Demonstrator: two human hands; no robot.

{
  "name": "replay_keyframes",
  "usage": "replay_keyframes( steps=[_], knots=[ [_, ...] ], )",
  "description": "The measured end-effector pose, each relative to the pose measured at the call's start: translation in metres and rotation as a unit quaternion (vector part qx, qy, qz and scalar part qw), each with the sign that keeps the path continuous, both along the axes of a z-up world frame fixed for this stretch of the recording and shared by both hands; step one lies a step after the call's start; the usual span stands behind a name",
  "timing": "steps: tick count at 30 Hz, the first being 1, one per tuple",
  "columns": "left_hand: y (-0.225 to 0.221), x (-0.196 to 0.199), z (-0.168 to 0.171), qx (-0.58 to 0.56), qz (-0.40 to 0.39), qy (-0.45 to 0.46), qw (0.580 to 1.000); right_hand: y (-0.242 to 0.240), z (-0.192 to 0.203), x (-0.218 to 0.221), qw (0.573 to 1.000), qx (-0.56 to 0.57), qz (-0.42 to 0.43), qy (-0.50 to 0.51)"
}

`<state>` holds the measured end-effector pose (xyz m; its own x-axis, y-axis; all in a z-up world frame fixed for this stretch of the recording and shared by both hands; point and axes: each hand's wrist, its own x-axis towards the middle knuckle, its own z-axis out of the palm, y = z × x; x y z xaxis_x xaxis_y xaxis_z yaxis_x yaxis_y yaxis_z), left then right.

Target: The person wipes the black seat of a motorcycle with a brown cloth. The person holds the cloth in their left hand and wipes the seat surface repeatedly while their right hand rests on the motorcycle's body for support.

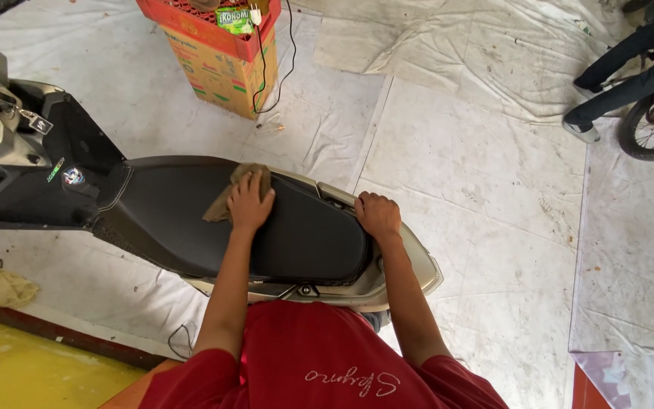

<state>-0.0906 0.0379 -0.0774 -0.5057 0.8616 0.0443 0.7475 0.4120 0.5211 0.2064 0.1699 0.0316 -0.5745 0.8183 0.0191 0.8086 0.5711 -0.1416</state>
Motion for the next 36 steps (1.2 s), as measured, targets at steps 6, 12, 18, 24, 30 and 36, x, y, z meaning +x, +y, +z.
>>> replay_keyframes(
  steps=[6,12,18,24,30,36],
  knots=[
    [0.000,0.021,0.007,-0.030,0.087,0.003,0.996,0.001,-0.004,0.001,1.000,0.009,-0.004,0.003],
    [-0.058,0.108,0.049,-0.015,-0.157,0.039,0.987,0.003,-0.004,0.000,1.000,0.002,-0.002,0.014],
    [-0.051,0.090,0.052,-0.055,-0.166,0.026,0.984,0.004,-0.001,-0.004,0.999,-0.022,-0.017,-0.033],
    [-0.001,0.016,0.013,-0.022,0.011,0.001,1.000,0.005,-0.002,-0.003,0.999,-0.028,-0.016,-0.027],
    [0.011,0.018,0.004,-0.037,0.072,0.006,0.997,0.000,0.000,0.000,1.000,-0.005,-0.006,0.007],
    [-0.063,0.107,0.057,0.013,-0.124,0.063,0.990,0.002,0.003,-0.004,0.999,-0.037,-0.019,-0.034]
  ],
)
